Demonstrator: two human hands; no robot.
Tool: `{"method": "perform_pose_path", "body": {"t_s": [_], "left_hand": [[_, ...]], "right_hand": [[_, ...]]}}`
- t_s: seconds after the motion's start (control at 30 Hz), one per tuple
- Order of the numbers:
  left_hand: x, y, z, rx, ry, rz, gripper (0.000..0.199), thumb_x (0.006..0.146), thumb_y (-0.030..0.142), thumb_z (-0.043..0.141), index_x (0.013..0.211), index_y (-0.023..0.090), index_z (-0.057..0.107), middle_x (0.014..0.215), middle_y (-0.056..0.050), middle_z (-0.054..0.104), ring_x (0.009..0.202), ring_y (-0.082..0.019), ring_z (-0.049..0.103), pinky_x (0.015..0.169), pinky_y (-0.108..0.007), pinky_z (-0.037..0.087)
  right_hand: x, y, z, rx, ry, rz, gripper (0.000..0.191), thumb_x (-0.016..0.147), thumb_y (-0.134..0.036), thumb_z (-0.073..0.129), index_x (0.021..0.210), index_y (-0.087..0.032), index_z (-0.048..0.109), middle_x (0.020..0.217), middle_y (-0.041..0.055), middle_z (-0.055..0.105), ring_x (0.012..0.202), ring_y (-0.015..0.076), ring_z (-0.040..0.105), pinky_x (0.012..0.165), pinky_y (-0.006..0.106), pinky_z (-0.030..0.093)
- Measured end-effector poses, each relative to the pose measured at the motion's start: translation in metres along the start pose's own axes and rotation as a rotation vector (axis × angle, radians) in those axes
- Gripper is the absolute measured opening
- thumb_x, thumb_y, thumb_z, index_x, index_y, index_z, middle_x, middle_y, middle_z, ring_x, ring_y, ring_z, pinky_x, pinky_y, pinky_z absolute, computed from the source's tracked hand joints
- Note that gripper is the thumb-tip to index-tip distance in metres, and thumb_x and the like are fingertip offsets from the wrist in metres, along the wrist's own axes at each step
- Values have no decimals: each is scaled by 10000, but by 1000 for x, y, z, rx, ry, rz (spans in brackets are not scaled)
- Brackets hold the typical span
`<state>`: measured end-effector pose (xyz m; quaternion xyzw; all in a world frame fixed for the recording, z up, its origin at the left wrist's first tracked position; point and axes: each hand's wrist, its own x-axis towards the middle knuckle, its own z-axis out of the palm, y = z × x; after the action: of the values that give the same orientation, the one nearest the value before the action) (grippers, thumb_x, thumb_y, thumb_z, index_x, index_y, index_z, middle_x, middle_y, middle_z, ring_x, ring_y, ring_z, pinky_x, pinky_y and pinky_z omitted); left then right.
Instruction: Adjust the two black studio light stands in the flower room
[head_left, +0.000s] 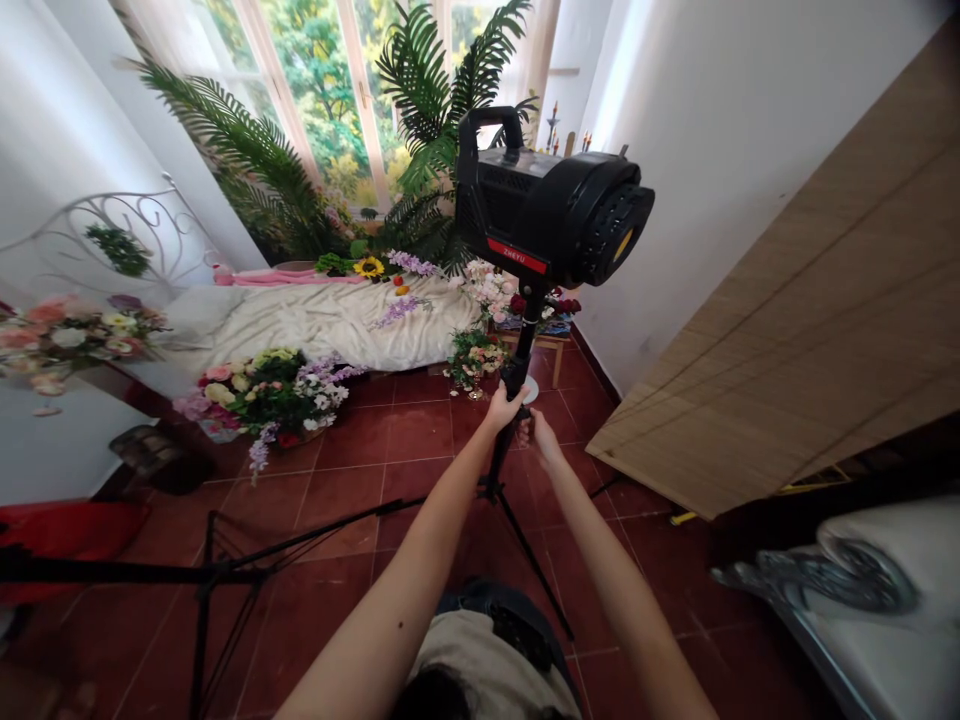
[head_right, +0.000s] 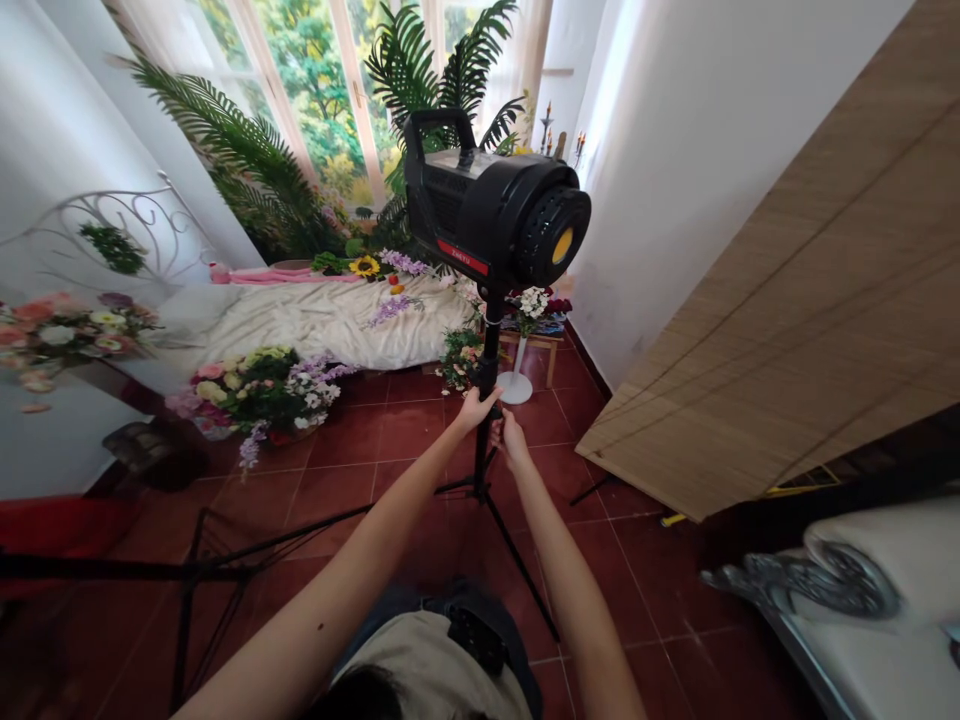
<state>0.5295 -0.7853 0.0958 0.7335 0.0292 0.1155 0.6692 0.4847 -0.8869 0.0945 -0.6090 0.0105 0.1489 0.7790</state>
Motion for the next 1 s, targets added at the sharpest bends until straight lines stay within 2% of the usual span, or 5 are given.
{"method": "perform_pose_path", "body": {"t_s": [0.2,0.57,0.8,0.93,1.0], "left_hand": [[-4,9,0,-14,23,-7,300,703,376,690,850,124,624,834,-68,654,817,-164,605,827,-298,464],[-11,24,0,-93,27,-92,344,679,369,720,883,115,609,820,-65,660,848,-173,601,869,-327,445],[-8,5,-2,-15,-45,60,418,768,378,621,1099,134,549,1097,-113,617,1014,-184,575,959,-348,411],[-45,-20,-30,113,-67,141,459,826,338,525,1245,164,455,1206,-122,557,1068,-169,553,954,-328,421],[-84,-43,-57,255,-227,93,391,832,298,493,1205,181,493,1108,-86,611,975,-147,584,910,-304,442]], "right_hand": [[2,-3,-1,321,-102,231,380,824,-379,366,504,-230,226,424,-83,182,351,80,157,360,207,191],[-3,-8,7,724,-176,205,342,804,-99,310,534,-188,121,442,-51,154,412,105,156,474,250,261],[-3,-7,5,719,-163,237,344,800,-84,310,521,-191,140,457,-48,150,417,108,150,476,259,239],[-6,-4,6,705,-149,194,342,811,-110,308,518,-198,154,476,-48,158,428,111,167,487,258,257],[-7,-3,7,666,-142,162,342,806,-118,322,521,-199,150,485,-48,162,434,112,176,498,260,277]]}}
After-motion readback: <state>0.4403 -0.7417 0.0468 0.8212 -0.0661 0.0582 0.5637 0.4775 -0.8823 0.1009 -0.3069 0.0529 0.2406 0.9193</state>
